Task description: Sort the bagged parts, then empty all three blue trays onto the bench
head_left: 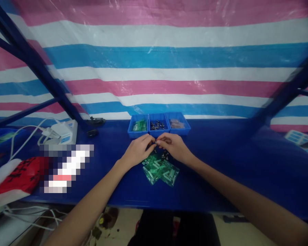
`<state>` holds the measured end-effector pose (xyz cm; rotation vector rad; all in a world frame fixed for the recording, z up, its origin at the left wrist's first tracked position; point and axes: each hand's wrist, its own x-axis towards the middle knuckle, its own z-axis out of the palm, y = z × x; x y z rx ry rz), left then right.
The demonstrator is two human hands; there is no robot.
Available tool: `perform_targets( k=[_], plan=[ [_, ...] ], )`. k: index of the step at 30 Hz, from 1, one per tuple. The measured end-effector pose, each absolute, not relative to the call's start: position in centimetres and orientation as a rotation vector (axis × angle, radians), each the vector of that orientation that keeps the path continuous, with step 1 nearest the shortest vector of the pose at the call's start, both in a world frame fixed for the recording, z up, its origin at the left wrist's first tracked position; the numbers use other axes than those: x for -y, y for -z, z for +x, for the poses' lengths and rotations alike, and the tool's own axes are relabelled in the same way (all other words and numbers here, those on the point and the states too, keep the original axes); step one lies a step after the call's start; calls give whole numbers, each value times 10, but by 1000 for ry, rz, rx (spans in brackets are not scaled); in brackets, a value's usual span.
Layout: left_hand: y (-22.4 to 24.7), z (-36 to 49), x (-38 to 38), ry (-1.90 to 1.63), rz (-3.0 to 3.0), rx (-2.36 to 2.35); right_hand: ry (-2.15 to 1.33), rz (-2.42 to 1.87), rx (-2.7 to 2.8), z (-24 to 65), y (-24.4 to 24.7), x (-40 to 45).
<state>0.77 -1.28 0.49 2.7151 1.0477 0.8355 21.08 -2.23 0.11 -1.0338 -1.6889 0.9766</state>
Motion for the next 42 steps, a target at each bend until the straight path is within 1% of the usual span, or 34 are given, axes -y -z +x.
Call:
perform_targets(
  k=[5,12,18,25,29,32,37,42],
  plan=[
    [-4,10,15,-816,2721,-1018,-873,-1092,1778,213,-4,23],
    [-5,12,15,-915,2634,-1036,-748,-1042,1892,214,-6,24],
    [-7,13,16,-965,2581,-1074,-696,-1037,1923,215,-5,23],
    [-8,15,18,-1098,2584,-929,-625,-1096,1989,212,-8,29],
    [-6,14,17,-1141,2605,-916,-665,-1074,1963,212,-8,28],
    [-4,13,15,-1141,2615,-937,-661,-1063,1958,213,-7,27],
    [-2,12,14,-1119,2629,-935,-562,-1084,1991,211,-6,29],
    [-3,13,15,-1086,2656,-938,-540,-1110,1902,209,-6,30]
  ],
)
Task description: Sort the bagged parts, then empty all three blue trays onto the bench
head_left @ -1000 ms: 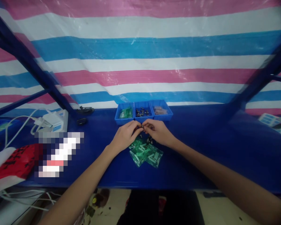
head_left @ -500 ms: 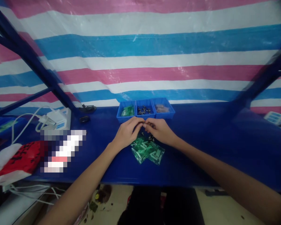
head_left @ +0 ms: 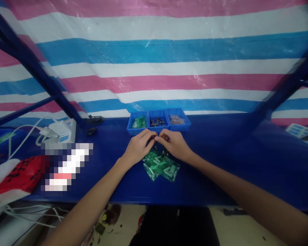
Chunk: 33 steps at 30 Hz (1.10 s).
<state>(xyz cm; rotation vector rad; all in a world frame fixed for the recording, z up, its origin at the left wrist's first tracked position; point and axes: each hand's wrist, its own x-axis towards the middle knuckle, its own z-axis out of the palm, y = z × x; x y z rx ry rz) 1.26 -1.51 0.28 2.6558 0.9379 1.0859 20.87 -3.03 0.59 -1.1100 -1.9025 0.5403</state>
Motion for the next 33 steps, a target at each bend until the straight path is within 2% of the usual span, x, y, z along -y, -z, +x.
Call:
perform_targets(
  k=[9,17,26,33],
  plan=[
    [-2,12,14,-1068,2662,-1077,-572,-1027,1925,210,-5,28],
    [-1,15,16,-936,2782,-1122,-86,-1122,2141,216,4,26],
    [-7,12,19,-945,2767,-1132,233,-1052,2225,214,-6,34],
    [-2,6,11,-1079,2758,-1534,452,-1205,2197,213,-28,-13]
  ],
)
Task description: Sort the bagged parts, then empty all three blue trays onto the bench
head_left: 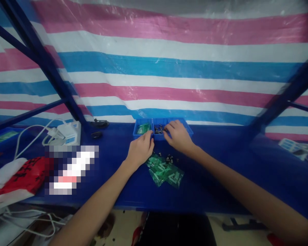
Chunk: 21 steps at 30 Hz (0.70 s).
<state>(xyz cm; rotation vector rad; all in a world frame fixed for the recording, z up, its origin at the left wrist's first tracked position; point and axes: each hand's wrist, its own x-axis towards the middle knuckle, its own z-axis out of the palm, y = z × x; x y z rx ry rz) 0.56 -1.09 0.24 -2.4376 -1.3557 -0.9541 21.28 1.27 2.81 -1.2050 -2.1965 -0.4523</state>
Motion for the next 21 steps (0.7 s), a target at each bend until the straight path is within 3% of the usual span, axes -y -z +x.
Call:
perform_targets(
  k=[6,13,21],
  plan=[
    [-12,-10,8,786,-2539,1308,347,-1154,2154,215,-23,-9],
    [-17,-23,3,562,-2869,1267,-99,-1007,2345,214,-4,26],
    [-10,-17,-3,540,-3019,1380,-180,-1038,2374,209,0,25]
  ],
)
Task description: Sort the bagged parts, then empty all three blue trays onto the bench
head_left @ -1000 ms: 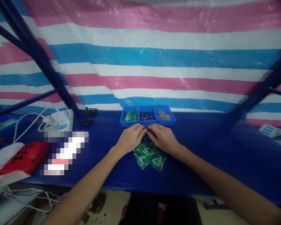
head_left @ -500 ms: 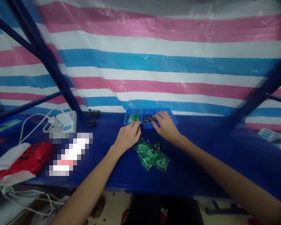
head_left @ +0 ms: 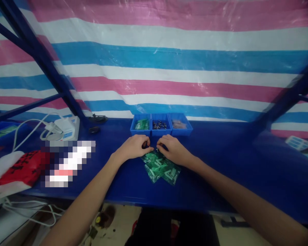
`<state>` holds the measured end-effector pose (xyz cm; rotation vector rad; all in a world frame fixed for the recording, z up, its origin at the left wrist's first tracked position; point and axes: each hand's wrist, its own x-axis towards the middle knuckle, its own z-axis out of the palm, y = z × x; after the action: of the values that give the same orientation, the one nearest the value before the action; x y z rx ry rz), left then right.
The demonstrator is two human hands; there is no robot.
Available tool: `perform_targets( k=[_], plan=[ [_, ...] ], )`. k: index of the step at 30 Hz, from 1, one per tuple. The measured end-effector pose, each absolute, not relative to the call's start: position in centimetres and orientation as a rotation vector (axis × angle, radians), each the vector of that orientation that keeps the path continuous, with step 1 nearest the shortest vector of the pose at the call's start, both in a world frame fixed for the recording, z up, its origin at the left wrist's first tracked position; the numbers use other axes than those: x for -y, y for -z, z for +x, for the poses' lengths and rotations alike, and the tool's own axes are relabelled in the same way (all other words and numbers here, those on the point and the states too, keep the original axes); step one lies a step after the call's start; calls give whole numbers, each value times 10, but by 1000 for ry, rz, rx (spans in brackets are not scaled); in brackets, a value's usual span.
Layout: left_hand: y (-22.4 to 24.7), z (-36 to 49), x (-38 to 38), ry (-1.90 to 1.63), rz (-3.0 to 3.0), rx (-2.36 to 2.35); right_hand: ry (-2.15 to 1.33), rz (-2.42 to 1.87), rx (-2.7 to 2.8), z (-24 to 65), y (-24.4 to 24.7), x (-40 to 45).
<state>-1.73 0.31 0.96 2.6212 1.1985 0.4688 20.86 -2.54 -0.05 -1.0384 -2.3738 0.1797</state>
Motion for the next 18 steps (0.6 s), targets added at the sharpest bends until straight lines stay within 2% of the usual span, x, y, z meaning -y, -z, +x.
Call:
perform_targets(
  k=[8,18],
  plan=[
    [-6,-11,0,-532,2660,-1156,-196,-1050,2398,207,5,29],
    [-10,1,9,-847,2585,-1047,-295,-1005,2124,206,6,23]
  ],
)
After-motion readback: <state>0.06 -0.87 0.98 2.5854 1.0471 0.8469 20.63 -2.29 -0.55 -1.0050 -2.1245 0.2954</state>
